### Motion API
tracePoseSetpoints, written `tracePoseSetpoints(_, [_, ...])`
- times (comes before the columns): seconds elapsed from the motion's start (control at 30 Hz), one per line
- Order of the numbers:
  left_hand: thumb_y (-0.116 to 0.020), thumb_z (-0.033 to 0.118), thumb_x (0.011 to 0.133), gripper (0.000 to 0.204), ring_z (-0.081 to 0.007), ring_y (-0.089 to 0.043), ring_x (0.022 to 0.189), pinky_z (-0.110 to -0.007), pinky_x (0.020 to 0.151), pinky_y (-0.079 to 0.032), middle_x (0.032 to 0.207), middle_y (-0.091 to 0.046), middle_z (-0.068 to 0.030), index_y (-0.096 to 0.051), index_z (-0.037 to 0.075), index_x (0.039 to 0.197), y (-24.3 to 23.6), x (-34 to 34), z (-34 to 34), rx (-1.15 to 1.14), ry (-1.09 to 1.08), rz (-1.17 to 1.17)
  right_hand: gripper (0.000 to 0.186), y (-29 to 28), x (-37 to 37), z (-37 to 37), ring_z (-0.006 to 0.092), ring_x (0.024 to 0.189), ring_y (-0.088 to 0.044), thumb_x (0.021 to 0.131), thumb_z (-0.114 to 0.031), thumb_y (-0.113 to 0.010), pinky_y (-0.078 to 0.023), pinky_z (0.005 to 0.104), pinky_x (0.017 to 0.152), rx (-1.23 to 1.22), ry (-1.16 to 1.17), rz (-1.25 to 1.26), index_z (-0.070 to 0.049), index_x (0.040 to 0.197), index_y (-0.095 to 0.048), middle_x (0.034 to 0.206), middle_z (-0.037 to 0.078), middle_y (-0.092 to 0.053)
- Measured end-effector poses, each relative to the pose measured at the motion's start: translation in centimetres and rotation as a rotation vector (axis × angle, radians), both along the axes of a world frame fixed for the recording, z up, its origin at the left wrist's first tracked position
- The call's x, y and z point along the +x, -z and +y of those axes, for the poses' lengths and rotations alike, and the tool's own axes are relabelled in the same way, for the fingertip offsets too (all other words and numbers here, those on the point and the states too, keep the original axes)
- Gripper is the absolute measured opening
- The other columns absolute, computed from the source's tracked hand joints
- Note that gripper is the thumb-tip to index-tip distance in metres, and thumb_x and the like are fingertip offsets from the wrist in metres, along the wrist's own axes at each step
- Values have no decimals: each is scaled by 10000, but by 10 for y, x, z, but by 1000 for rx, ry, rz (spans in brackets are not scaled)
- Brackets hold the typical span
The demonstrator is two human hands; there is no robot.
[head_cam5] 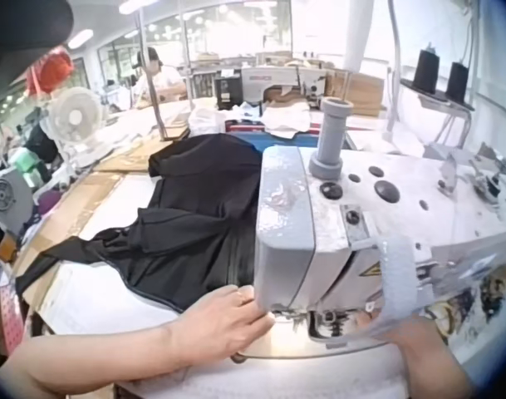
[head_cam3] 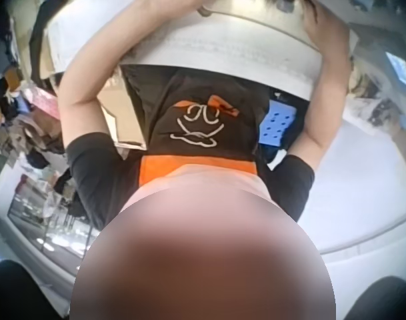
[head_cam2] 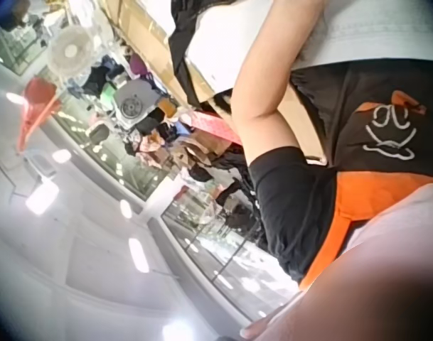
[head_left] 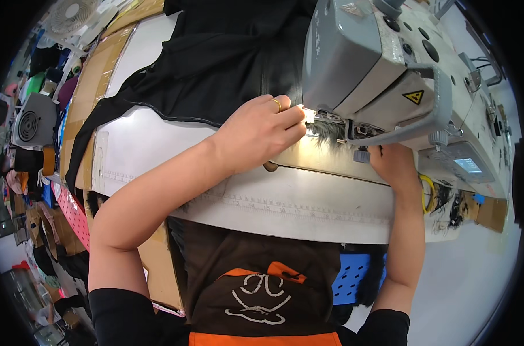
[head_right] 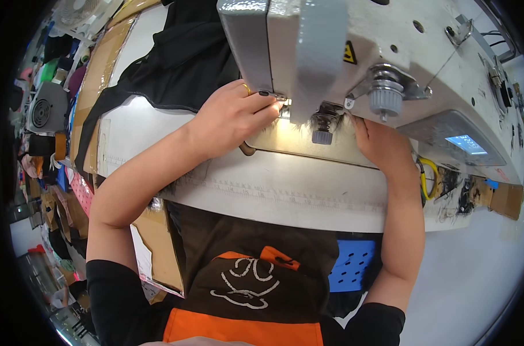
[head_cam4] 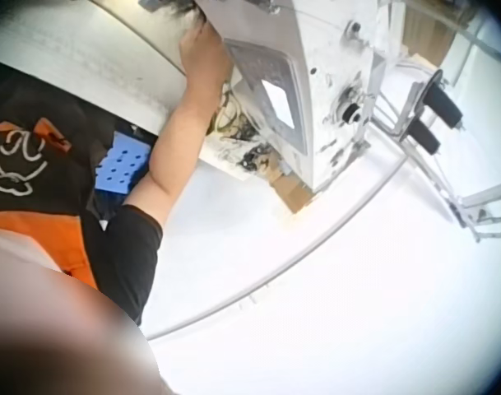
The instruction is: Sewing faux fur trim onto a black garment using an industrial sewing machine.
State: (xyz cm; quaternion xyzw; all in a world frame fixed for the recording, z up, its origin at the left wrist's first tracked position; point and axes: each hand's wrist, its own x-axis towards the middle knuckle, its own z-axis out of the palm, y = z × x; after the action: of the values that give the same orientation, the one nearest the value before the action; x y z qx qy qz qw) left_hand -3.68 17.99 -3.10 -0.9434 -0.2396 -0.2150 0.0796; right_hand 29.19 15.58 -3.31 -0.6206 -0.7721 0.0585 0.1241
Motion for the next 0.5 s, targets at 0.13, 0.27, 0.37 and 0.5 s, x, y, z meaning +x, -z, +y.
tracePoseSetpoints(0.13, [-727, 118, 794, 234, -206, -604, 1029, -327, 832, -543, 1137, -623, -32, -657, 71, 1012, 1, 1, -1, 2, -36, 46, 189, -3, -3, 4, 434, 840, -715, 946, -223, -663, -582, 514, 730, 21, -34, 37, -50, 982, -728, 865, 196, -735])
tracePoseSetpoints(0.27, [-732, 119, 801, 249, -205, -607, 1025, -324, 828, -542, 1131, -623, -30, -666, 71, 1037, -1, 4, -3, 25, -54, 67, 173, 3, 0, 7, 414, 873, -719, 951, -209, -674, -577, 502, 745, 129, -125, 45, -52, 999, -728, 902, 179, -739])
tracePoseSetpoints(0.37, [-734, 118, 807, 259, -207, -609, 1038, -319, 832, -542, 1144, -628, -33, -675, 73, 1055, -1, 5, -3, 24, -68, 96, 164, 7, 3, 9, 413, 851, -714, 949, -203, -686, -571, 501, 733, 134, -122, 28, -48, 986, -725, 880, 176, -735])
tracePoseSetpoints(0.5, [-734, 114, 809, 248, -210, -613, 1045, -316, 843, -537, 1138, -635, -41, -682, 87, 1050, -1, 4, -2, 8, -87, 119, 159, 5, -2, 9, 417, 838, -706, 945, -194, -692, -568, 503, 734, 168, -121, 13, -40, 970, -721, 860, 175, -728])
